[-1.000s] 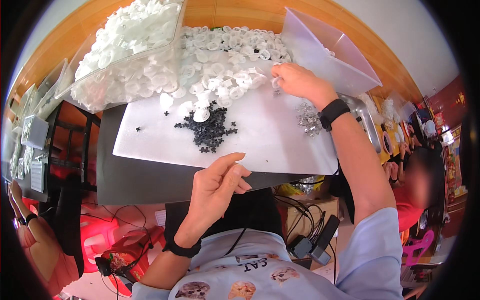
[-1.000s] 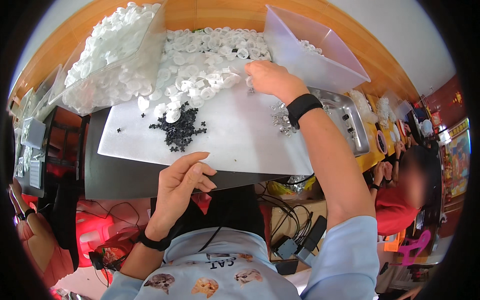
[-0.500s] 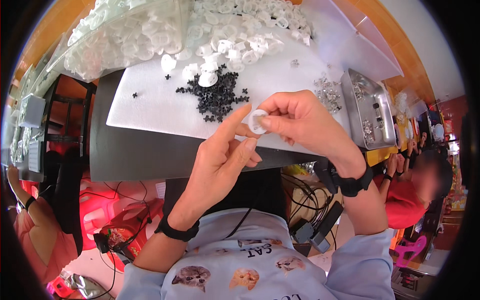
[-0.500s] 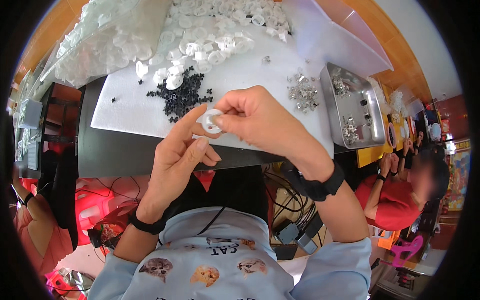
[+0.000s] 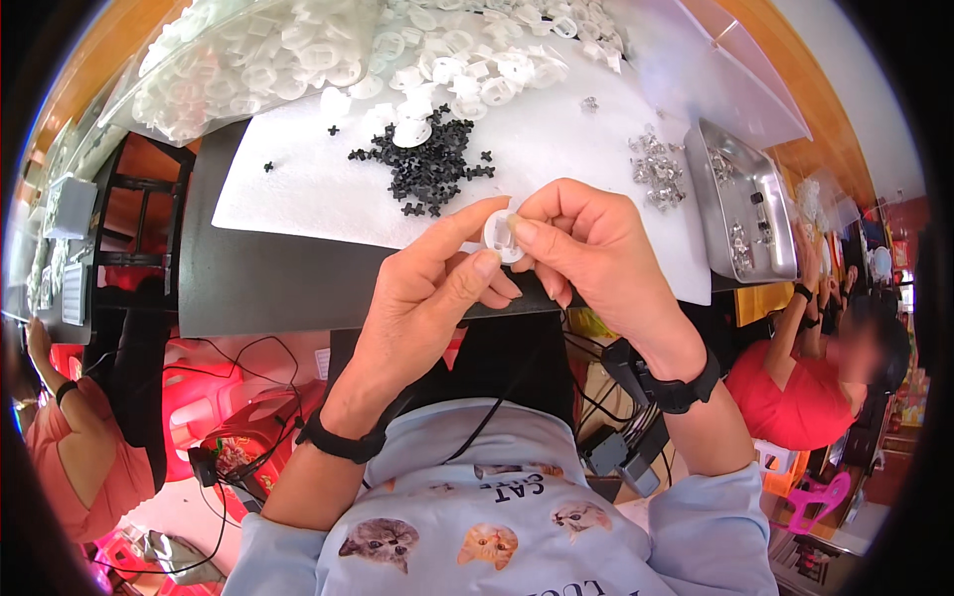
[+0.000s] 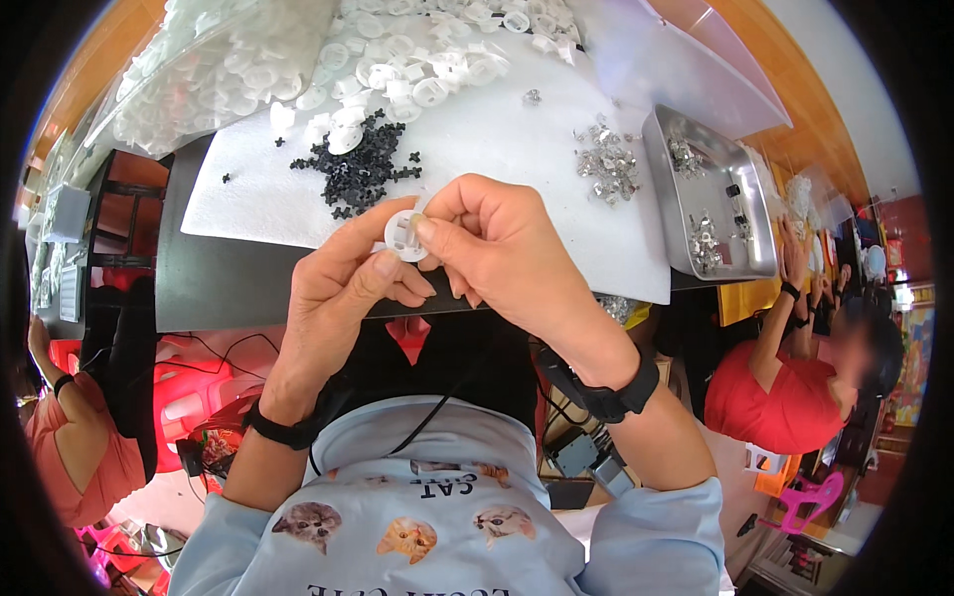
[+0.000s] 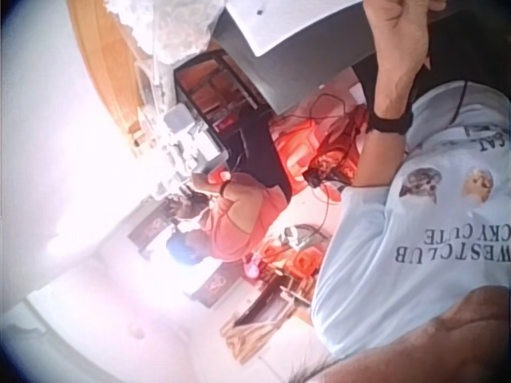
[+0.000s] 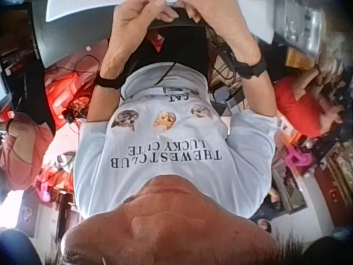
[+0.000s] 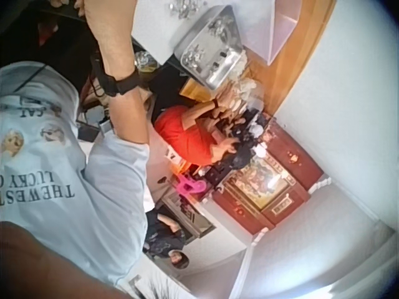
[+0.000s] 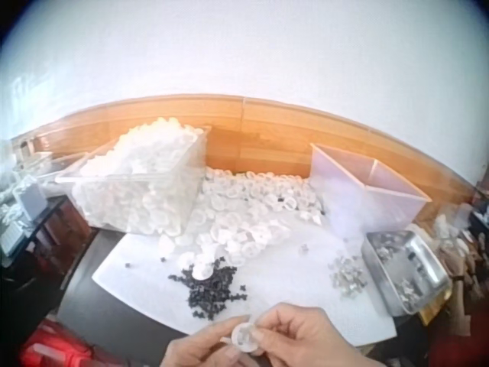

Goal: Manually assembling small black plastic inserts into white circular frames at a workshop table.

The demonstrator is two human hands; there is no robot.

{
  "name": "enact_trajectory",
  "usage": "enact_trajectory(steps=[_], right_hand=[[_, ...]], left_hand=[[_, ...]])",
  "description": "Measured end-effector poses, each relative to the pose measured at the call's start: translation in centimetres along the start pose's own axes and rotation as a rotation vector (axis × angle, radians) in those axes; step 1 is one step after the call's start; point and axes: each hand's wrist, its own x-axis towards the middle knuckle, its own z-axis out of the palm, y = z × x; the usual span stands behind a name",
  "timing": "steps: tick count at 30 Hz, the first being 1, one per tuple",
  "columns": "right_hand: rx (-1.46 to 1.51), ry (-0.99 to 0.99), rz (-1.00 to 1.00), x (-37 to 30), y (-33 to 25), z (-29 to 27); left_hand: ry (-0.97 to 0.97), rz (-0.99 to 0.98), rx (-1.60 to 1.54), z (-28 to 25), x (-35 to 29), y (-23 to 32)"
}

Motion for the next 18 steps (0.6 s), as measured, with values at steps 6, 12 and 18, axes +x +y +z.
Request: enact_trajectory(steps=[6, 12, 18], right_hand=[[0.063, 0.022, 0.077, -0.4, 0.7, 1.0], [0.098, 0.058, 0.045, -0.5, 0.9, 1.5], [0.23, -0.18, -0.08, -3.8, -4.3, 2.6]], left_hand=[[0.092, 0.045, -0.168, 0.1, 0.1, -0.5], [0.046, 0.1, 0.044, 0.1, -0.4, -0.4], [0.11, 0.004, -0.034, 0.2, -0.2, -0.5]])
